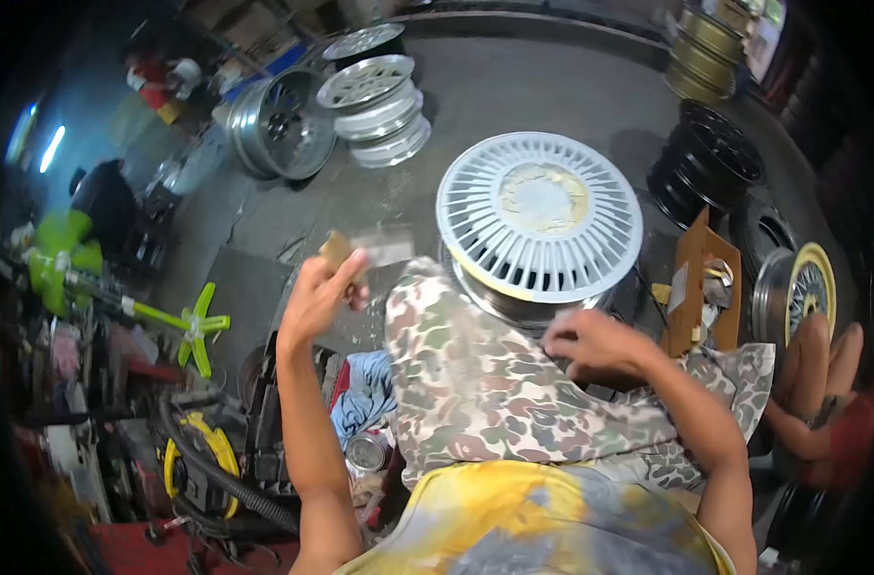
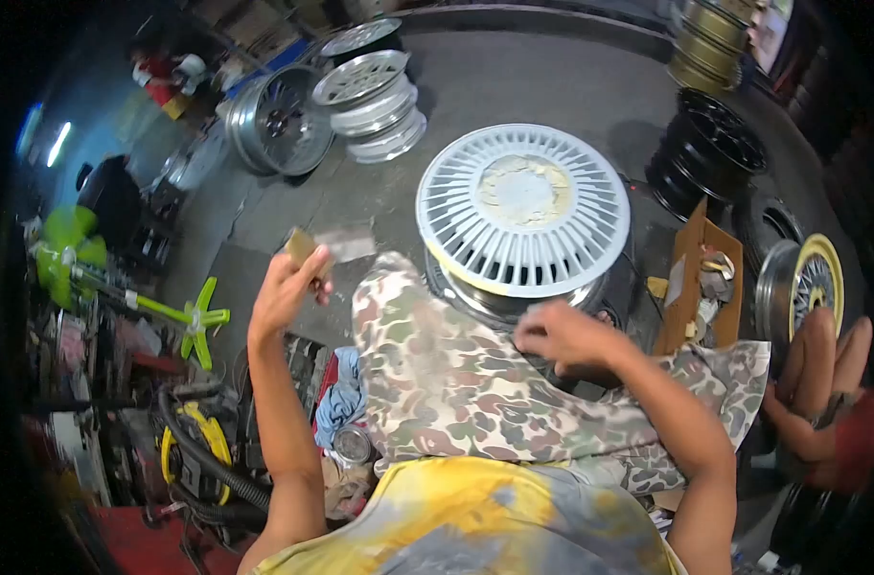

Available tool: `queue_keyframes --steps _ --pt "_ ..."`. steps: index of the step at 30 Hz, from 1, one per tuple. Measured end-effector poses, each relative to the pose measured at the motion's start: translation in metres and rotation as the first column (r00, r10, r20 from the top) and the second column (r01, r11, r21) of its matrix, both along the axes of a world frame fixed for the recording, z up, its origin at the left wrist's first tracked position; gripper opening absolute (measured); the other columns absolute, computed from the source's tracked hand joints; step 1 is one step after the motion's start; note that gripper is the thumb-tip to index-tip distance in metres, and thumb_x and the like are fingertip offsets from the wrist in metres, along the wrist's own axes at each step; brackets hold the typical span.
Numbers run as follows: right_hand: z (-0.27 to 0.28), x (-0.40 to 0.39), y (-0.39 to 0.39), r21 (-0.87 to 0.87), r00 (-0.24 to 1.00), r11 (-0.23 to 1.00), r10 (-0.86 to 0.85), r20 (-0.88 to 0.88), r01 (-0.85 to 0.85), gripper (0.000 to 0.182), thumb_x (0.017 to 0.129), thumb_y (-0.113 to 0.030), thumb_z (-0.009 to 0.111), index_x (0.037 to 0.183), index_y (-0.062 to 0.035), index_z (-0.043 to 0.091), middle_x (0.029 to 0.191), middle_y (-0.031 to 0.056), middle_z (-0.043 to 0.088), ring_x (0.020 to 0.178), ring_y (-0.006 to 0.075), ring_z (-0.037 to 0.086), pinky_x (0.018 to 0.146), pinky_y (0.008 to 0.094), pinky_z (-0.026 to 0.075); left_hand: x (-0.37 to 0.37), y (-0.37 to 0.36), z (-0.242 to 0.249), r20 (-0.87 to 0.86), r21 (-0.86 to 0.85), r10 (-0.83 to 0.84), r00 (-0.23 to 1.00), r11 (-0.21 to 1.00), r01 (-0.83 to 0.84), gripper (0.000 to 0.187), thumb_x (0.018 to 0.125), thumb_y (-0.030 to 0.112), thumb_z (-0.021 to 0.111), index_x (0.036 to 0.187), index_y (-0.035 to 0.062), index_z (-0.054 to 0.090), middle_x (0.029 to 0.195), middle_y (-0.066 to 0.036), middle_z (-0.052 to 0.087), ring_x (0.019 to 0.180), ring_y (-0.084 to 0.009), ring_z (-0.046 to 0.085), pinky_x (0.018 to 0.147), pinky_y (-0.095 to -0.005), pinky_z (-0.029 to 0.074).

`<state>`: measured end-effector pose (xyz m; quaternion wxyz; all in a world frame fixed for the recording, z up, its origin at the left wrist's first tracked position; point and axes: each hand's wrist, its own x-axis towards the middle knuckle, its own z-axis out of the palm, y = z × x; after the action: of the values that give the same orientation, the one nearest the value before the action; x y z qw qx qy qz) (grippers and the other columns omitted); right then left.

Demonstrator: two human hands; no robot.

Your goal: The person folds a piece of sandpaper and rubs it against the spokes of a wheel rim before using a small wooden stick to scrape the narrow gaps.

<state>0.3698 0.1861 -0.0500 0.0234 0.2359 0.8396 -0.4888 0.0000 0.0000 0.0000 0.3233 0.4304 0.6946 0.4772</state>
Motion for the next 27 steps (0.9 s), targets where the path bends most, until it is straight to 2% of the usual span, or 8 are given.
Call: queue_keyframes --steps 2,3,9,12,14,21,24,27 --pt "0.026 0.005 0.011 0.09 0.996 0.993 -0.07 -0.05 0.074 0.031 0.093 -0.028 0.077 0.114 -0.0046 0.077 0.107 0.0104 0.076 0.098 0.0141 0.067 0.089 0.0317 0.052 0.022 0.047 0.011 0.173 0.063 -0.284 0.943 0.959 0.277 0.037 0.106 0.036 0.064 0.088 0.0038 0.071 0.072 -0.001 0.065 0.064 -0.0092 0.062 0.058 -0.0272 0.054" --pt "0.02 -0.014 -0.001 0.065 0.939 0.985 -0.128 -0.32 0.157 0.034 0.094 -0.029 0.078 0.116 -0.0037 0.075 0.11 0.0086 0.075 0.094 0.0145 0.066 0.084 0.0309 0.052 0.031 0.06 0.064 0.018 -0.044 -0.343 0.939 0.938 0.344 0.037 0.106 0.036 0.064 0.088 0.0038 0.071 0.072 -0.001 0.065 0.064 -0.0092 0.062 0.058 -0.0272 0.054" --pt "0.092 0.019 0.038 -0.021 0.772 0.914 -0.355 -0.527 0.406 0.039 0.097 -0.029 0.077 0.125 -0.0018 0.071 0.097 -0.0001 0.067 0.084 0.0043 0.058 0.075 0.0232 0.048 0.132 0.149 0.071 0.106 -0.111 -0.689 0.717 0.708 0.697 0.042 0.107 0.039 0.061 0.085 0.0043 0.068 0.071 0.0 0.065 0.064 -0.0093 0.062 0.061 -0.0264 0.053" --pt "0.074 0.026 0.062 -0.186 0.625 0.843 -0.505 -0.595 0.504 0.026 0.099 -0.022 0.074 0.108 0.0016 0.077 0.078 -0.0019 0.067 0.059 0.0025 0.054 0.055 0.0197 0.043 0.142 0.178 0.065 0.066 -0.175 -0.689 0.722 0.704 0.688 0.045 0.109 0.04 0.057 0.094 0.0008 0.071 0.073 -0.001 0.064 0.066 -0.0092 0.062 0.063 -0.0255 0.053" --pt "0.053 0.031 0.076 -0.213 0.594 0.794 -0.576 -0.561 0.569 0.026 0.099 -0.022 0.074 0.108 0.0017 0.077 0.079 -0.0014 0.067 0.059 0.0026 0.055 0.053 0.0195 0.043 0.136 0.196 0.049 -0.055 -0.11 -0.679 0.732 0.732 0.672 0.045 0.11 0.038 0.054 0.121 -0.0007 0.074 0.072 0.002 0.059 0.064 -0.0075 0.055 0.063 -0.025 0.05" --pt "0.012 0.033 0.093 -0.397 0.539 0.684 -0.728 -0.423 0.612 0.027 0.1 -0.007 0.069 0.124 0.0038 0.067 0.101 0.0088 0.068 0.065 0.0084 0.065 0.059 0.0228 0.052 0.126 0.217 0.005 -0.046 -0.202 -0.569 0.821 0.81 0.55 0.033 0.105 0.023 0.066 0.13 0.0026 0.071 0.072 0.005 0.056 0.062 -0.0045 0.05 0.057 -0.0229 0.044" --pt "0.006 0.029 0.104 0.331 0.657 0.684 -0.287 -0.697 0.65 0.025 0.087 0.01 0.069 0.108 -0.0023 0.075 0.107 0.0112 0.067 0.097 0.0192 0.071 0.083 0.0296 0.057 0.128 0.216 -0.002 -0.011 -0.022 -0.429 0.903 0.903 0.429 0.02 0.096 0.014 0.077 0.105 -0.0003 0.066 0.075 0.002 0.061 0.061 -0.0041 0.055 0.052 -0.0213 0.043" --pt "0.008 0.021 0.096 0.317 0.603 0.656 -0.265 -0.753 0.684 0.025 0.081 0.013 0.073 0.099 -0.0049 0.078 0.113 0.0119 0.065 0.105 0.0224 0.07 0.087 0.032 0.058 0.118 0.223 -0.005 0.061 0.035 -0.333 0.941 0.943 0.331 0.028 0.089 0.009 0.084 0.088 0.0028 0.056 0.084 -0.003 0.067 0.061 -0.0047 0.06 0.049 -0.0201 0.042"
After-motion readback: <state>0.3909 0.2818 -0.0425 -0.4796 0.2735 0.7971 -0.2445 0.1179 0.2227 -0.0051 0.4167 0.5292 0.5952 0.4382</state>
